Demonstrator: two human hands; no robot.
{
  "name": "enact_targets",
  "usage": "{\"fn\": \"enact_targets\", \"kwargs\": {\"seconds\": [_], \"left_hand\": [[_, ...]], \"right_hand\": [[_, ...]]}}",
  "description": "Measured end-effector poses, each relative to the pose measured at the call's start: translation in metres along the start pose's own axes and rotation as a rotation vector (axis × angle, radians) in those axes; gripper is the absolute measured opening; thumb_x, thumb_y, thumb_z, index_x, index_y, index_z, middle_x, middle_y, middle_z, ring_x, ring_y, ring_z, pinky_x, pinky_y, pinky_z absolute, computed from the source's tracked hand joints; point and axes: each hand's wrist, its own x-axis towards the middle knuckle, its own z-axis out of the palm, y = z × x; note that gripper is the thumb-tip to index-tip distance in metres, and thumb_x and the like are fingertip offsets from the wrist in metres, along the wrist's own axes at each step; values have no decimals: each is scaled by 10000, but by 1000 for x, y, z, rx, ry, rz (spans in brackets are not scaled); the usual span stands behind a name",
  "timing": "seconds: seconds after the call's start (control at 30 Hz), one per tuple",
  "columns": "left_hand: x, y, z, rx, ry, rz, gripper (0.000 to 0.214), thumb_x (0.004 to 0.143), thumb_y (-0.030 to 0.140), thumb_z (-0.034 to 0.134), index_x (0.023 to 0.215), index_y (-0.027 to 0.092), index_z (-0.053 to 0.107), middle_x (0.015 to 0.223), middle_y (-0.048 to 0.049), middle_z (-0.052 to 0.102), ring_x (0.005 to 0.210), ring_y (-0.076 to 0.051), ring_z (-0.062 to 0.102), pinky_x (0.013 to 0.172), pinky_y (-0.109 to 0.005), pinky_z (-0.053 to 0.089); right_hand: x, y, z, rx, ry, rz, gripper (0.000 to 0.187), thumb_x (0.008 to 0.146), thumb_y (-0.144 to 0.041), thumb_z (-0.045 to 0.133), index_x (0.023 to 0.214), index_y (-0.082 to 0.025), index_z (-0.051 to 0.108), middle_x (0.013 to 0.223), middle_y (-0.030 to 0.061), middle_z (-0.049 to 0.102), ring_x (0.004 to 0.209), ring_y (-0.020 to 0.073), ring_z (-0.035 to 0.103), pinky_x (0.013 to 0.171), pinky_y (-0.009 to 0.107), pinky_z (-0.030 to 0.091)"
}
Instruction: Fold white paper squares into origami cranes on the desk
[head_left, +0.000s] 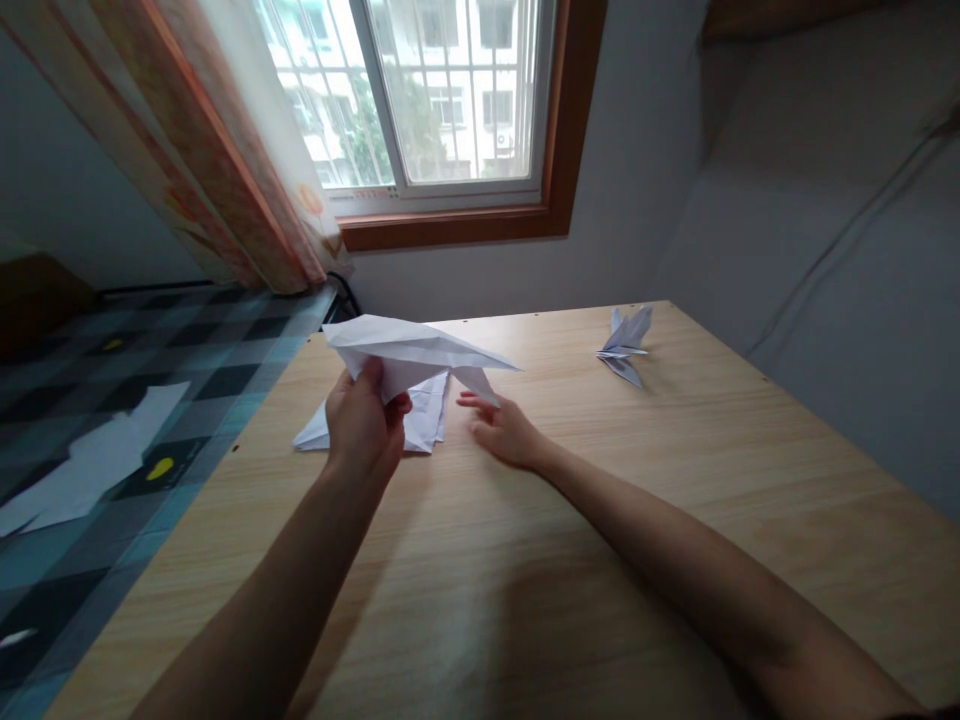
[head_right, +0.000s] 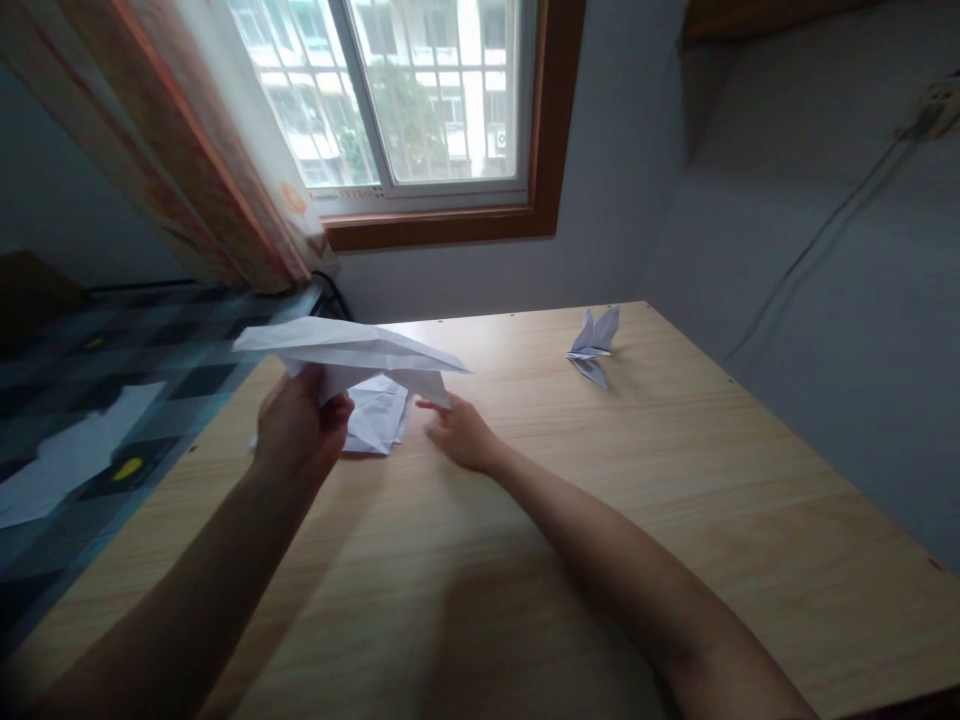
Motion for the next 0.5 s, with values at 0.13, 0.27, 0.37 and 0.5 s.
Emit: {"fn": "enact_targets", "kwargs": {"seconds": [0.13,0.27,0.37,0.5], "left_hand": [[-11,-16,3,85,7,-244,102,798,124,567,787,184,484,561,67,482,355,-29,389,332,-124,284],[-26,-46,0,256,-135,-342,103,759,141,599,784,173,504,529,58,498,343,-51,409,323,-138,288],[-35,-62,-6,355,-263,-367,146,688,157,669,787,157,563,560,17,573,362,-83,446,333,-176,320],[-37,-64,-15,968,-643,-24,221,709,322,708,860,175,643,621,-32,628,613,-213,630,563,-296,482]], "right_hand": [[-22,8,-50,224,212,81,579,707,-299,594,1278,-245,516,1295,92,594,1127,286,588,925,472,499],[-43,1,-88,300,279,56,535,647,-310,738,1167,-290,615,1346,39,574,1225,275,530,1029,456,420],[-43,-1,-101,253,448,118,253,701,-394,690,876,-212,669,1042,63,699,978,252,642,893,420,506],[-31,9,-117,128,530,248,319,672,-418,678,880,-183,621,857,57,694,764,224,652,761,400,551]]}}
